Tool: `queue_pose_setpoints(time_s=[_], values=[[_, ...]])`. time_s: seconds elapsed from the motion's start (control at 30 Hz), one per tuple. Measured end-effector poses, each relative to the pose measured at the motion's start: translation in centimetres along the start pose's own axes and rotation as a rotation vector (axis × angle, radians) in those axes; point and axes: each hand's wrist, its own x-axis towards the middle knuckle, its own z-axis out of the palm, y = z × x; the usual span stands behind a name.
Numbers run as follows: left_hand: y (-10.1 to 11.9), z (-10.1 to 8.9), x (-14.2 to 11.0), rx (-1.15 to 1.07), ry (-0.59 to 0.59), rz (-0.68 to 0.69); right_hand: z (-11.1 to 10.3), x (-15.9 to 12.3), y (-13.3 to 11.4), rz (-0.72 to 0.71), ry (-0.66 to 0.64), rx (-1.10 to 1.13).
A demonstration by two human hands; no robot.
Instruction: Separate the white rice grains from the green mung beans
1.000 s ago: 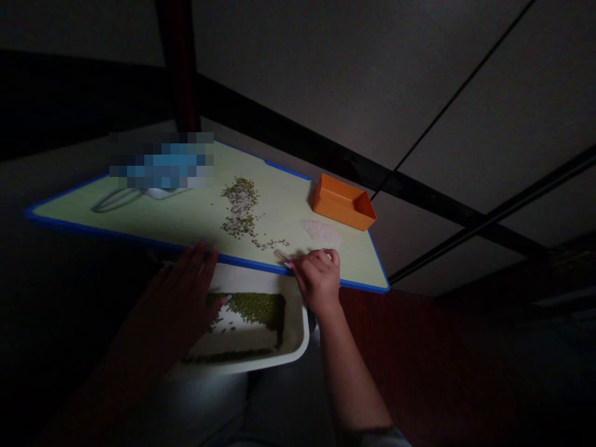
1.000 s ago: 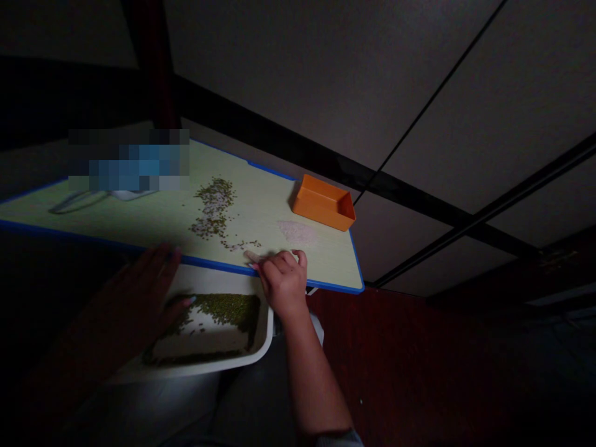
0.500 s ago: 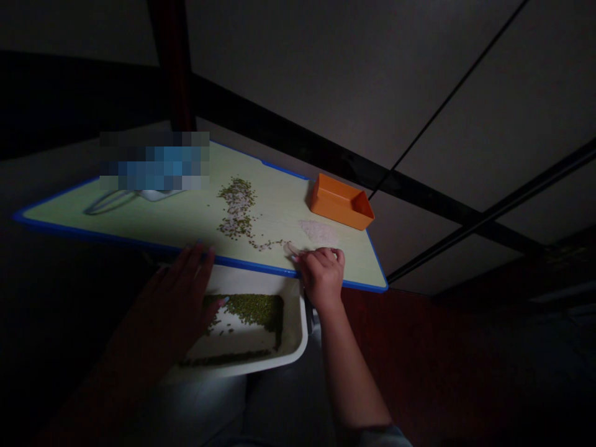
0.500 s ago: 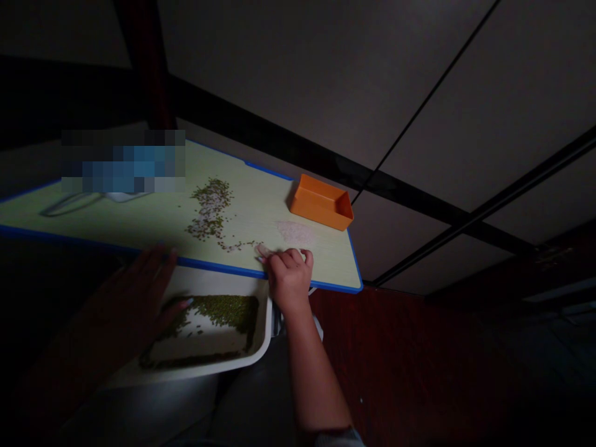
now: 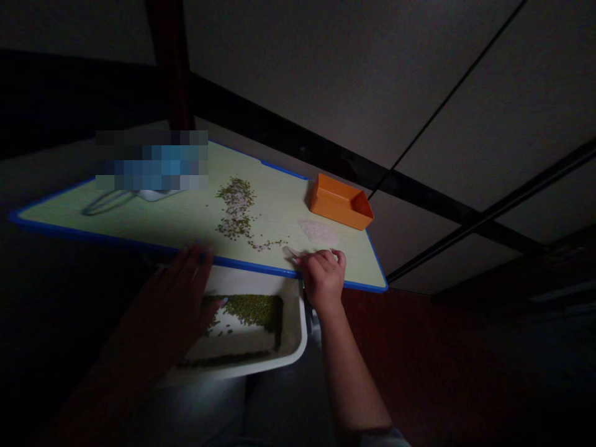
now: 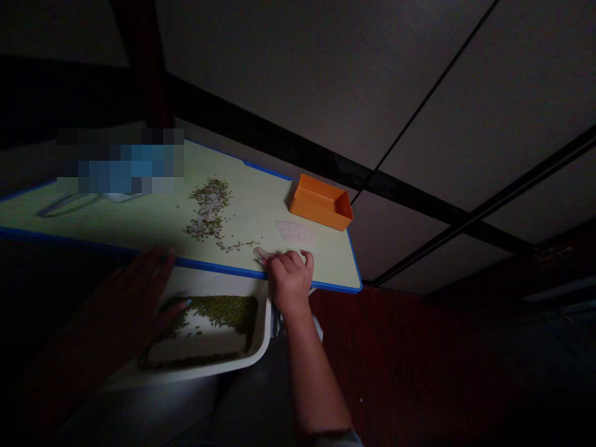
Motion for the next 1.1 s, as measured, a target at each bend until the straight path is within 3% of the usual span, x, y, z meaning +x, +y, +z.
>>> queue_pose_setpoints(time_s=[0.67, 1.1], values=[[0.1, -0.4, -0.1, -0.015, -0.003, -0.018, 0.5, 1.5, 0.2, 0.18, -0.234, -0.047], [0.0, -0.1, -0.1, -0.042, 0.004, -0.022, 1.6, 4.7, 1.4, 0.287, -0.386, -0.14]])
